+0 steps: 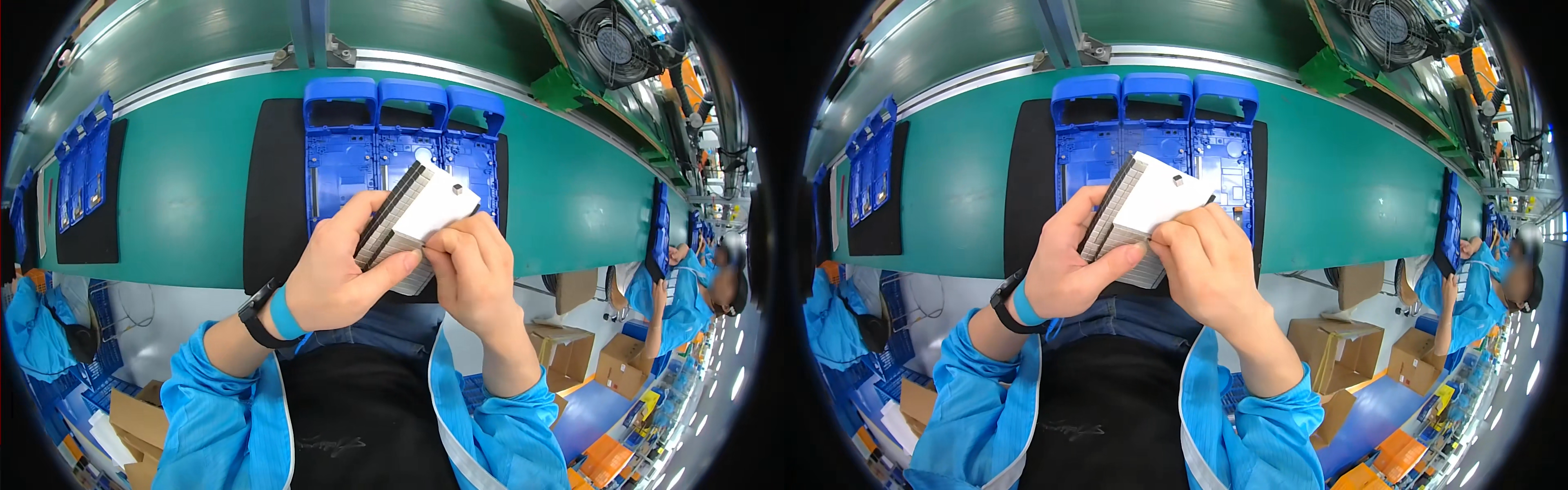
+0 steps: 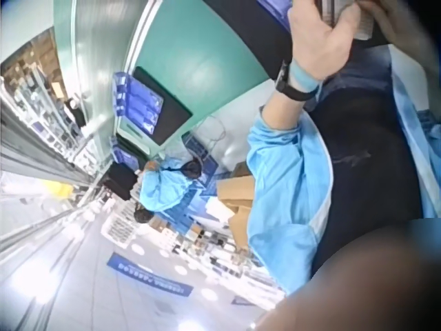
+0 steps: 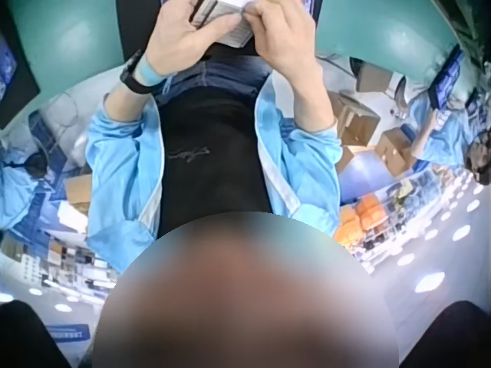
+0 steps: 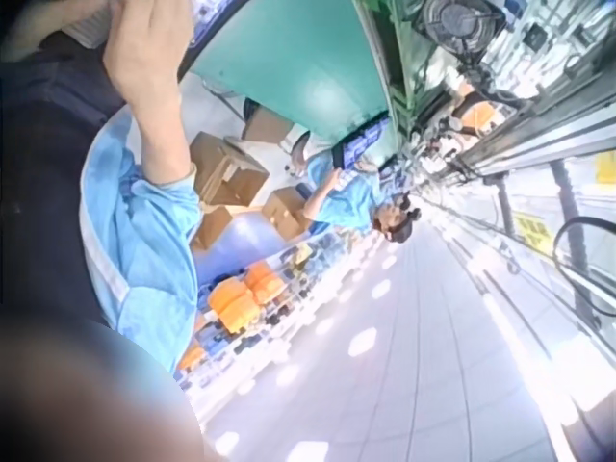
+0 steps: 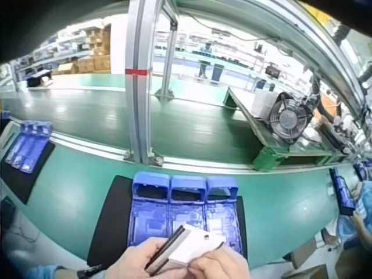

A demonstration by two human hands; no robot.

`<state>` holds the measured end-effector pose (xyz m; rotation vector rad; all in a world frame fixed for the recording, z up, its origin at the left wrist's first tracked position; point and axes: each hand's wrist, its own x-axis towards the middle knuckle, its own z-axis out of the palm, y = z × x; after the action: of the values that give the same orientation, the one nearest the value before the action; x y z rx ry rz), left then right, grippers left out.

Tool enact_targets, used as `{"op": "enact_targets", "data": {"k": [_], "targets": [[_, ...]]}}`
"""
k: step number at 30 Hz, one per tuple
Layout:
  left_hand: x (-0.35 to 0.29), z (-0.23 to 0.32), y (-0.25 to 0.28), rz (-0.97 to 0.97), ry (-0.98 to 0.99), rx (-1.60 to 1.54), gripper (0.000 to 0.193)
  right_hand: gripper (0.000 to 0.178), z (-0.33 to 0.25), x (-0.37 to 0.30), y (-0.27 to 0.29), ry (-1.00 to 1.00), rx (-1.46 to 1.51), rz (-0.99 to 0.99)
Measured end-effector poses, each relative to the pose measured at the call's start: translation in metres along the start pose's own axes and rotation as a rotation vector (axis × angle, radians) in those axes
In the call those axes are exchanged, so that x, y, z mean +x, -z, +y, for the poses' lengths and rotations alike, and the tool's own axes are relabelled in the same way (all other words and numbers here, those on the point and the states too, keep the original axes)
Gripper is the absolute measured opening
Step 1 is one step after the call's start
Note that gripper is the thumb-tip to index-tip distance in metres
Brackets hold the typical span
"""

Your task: Assembling electronic components by manually peeling and applying small parts to smartphone frames on a production line.

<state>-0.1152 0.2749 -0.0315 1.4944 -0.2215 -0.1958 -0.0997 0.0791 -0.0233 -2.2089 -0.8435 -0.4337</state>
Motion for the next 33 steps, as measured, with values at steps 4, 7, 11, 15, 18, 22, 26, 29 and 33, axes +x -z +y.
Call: {"op": "enact_targets", "data": {"k": [4,7,11,15,18,22,26,29,33], "targets": [[0.005,0.001,0.002,-0.021,0.092,-0.107,0.044,0.021,0.007,-0.004,-0.001,0.041,-0.030,-0.011],[0.014,0.002,0.005,0.010,0.145,-0.252,0.045,0.017,0.014,-0.004,0.006,0.058,0.019,0.027],[0.031,-0.002,0.035,0.225,-0.066,-0.116,0.041,0.009,0.038,-0.009,0.034,-0.187,0.054,0.046],[0.043,-0.019,0.060,0.279,-0.172,-0.086,0.043,0.007,0.062,-0.011,0.048,-0.252,0.008,-0.159],[0.045,-0.031,0.066,0.229,-0.146,-0.089,0.044,0.010,0.062,-0.005,0.047,-0.146,-0.045,-0.412],[0.046,-0.034,0.069,0.198,-0.178,-0.037,0.045,0.010,0.070,0.006,0.038,-0.110,-0.040,-0.498],[0.046,-0.037,0.070,0.182,-0.204,-0.005,0.046,0.011,0.075,0.009,0.037,-0.102,-0.076,-0.603],[0.045,-0.042,0.080,0.183,-0.135,0.030,0.047,0.012,0.078,0.010,0.036,-0.095,-0.087,-0.630],[0.043,-0.043,0.082,0.156,-0.144,0.057,0.047,0.013,0.078,0.011,0.036,-0.095,-0.082,-0.642]]}}
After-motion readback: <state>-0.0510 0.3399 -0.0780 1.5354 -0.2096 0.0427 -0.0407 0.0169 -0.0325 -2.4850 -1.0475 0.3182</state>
